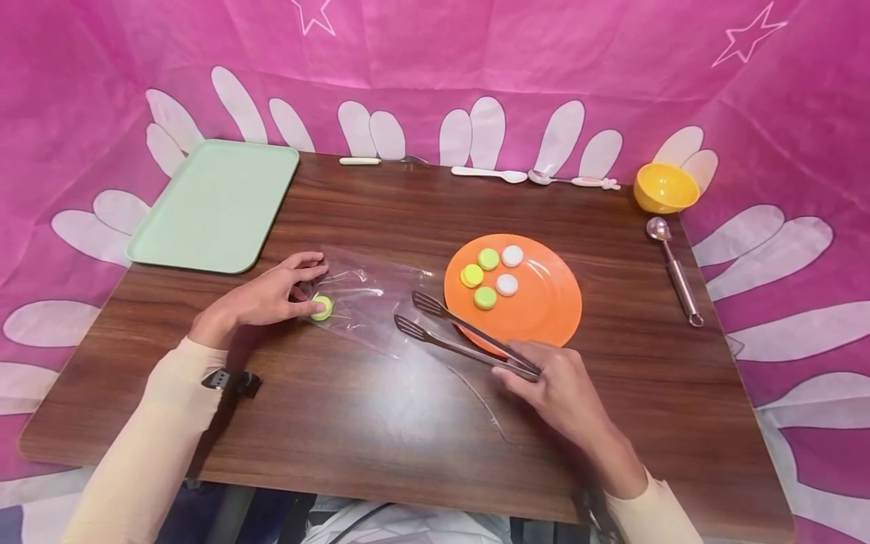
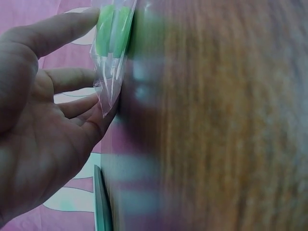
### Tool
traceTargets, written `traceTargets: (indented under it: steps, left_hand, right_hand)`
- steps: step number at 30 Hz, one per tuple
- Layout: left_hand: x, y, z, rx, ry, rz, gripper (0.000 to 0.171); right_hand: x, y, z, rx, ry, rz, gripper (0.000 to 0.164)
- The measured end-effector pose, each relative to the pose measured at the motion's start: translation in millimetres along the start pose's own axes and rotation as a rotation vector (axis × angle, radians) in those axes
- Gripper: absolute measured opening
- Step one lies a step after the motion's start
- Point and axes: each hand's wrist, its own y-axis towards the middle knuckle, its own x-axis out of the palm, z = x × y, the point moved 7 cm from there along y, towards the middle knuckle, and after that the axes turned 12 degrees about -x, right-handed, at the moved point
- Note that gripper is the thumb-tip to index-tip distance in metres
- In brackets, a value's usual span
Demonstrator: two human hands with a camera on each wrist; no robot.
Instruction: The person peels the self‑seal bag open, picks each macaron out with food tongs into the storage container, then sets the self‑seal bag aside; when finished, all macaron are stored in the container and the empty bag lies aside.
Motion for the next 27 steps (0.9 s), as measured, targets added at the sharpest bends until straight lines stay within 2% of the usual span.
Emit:
traceTargets:
  steps: [5,15,21,27]
  left_hand:
    - [0.7,-0.9,-0.5,0.006,0.000,-0.001,0.079]
    - [0.3,-1.3,-1.5,0.000,-0.031,-0.010,0.079]
    - [0.2,-1.0,-2.5,-0.001,-0.067,-0.032,0.078]
    - [0.7,-2.4,-4.4,0.005,-0.109,-0.069,0.071]
  right_hand:
    - [6,6,3,-0.004,-0.001,-0.025,0.038]
    - [1,11,8,-0.008,-0.011,-0.046,0.040]
    - [9,19,5,-0.026,0.031,-0.091,0.046]
    - [21,30,1,0.013,0.081,-0.149,0.046]
